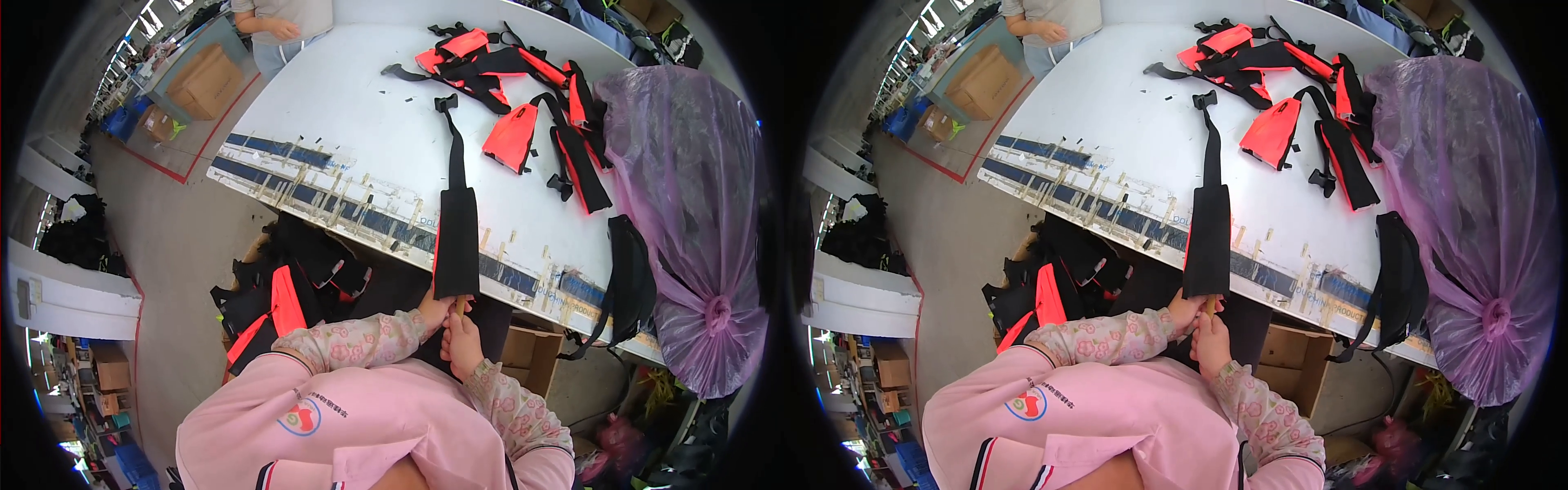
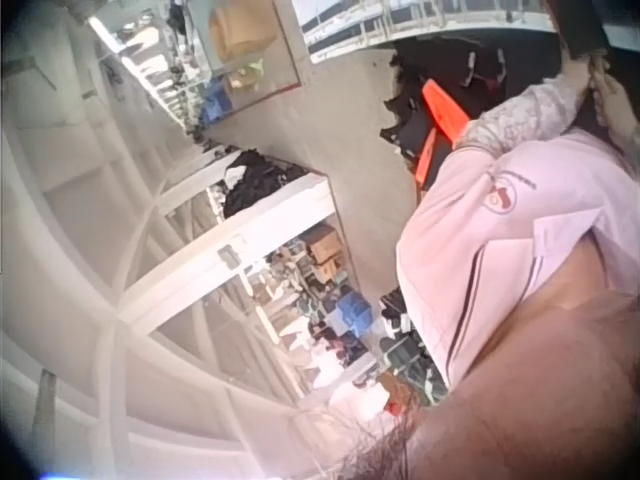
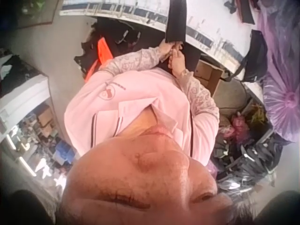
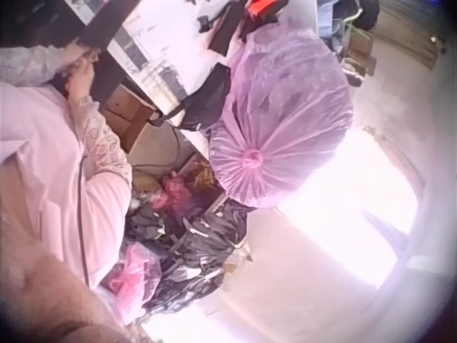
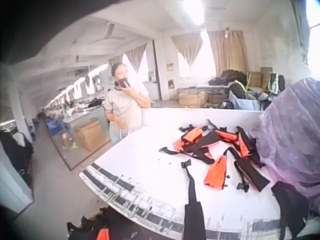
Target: Using a wooden stick to turn fabric components of a safety vest right-side out.
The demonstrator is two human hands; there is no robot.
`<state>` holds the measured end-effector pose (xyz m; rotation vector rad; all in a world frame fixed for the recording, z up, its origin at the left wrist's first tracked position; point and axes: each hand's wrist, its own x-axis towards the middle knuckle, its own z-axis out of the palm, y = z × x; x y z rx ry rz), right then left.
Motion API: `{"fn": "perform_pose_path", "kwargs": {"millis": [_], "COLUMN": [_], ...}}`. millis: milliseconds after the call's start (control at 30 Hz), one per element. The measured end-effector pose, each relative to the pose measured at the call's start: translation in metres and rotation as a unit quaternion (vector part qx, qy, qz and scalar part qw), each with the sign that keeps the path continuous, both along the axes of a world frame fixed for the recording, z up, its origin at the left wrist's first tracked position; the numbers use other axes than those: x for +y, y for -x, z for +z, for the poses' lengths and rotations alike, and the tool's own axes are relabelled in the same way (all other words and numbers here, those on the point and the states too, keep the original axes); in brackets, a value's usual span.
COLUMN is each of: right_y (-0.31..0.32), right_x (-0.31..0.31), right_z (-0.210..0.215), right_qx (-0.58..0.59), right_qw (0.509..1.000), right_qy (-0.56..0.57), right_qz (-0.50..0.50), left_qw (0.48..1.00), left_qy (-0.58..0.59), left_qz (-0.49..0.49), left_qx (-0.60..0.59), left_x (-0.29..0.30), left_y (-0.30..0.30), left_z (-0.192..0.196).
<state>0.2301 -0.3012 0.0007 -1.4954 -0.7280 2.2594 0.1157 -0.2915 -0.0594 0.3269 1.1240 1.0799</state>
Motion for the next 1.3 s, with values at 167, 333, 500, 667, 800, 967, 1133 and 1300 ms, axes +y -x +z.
{"fn": "perform_pose_path", "kwargs": {"millis": [167,333,500,667,800,967,1133,1300], "right_y": [-0.002,-0.029,-0.051,-0.043,-0.024,-0.003,-0.02,-0.084], "right_x": [-0.001,-0.019,-0.053,-0.052,-0.033,-0.018,-0.01,-0.003], "right_z": [-0.002,0.02,0.038,0.039,0.029,0.017,0.017,0.019], "right_qx": [0.015,0.089,0.096,0.079,0.082,0.111,0.116,-0.016], "right_qw": [1.0,0.996,0.992,0.993,0.989,0.982,0.988,0.987], "right_qy": [-0.008,0.02,0.079,0.07,0.051,0.02,0.022,-0.144], "right_qz": [0.022,0.013,-0.014,-0.053,-0.109,-0.149,-0.097,0.069], "left_qw": [0.999,0.991,0.992,0.992,0.991,0.997,0.998,0.995], "left_qy": [-0.038,-0.086,-0.049,-0.041,-0.025,-0.049,-0.025,-0.078], "left_qz": [0.031,0.092,0.108,0.115,0.128,0.062,0.05,0.061], "left_qx": [-0.005,-0.038,-0.03,-0.032,-0.004,-0.004,-0.035,0.007], "left_x": [-0.003,-0.006,-0.005,-0.002,0.0,0.003,0.002,0.018], "left_y": [0.0,-0.014,-0.021,-0.02,-0.018,-0.024,-0.022,0.017], "left_z": [-0.013,-0.003,-0.024,-0.01,-0.015,-0.005,0.014,0.026]}}
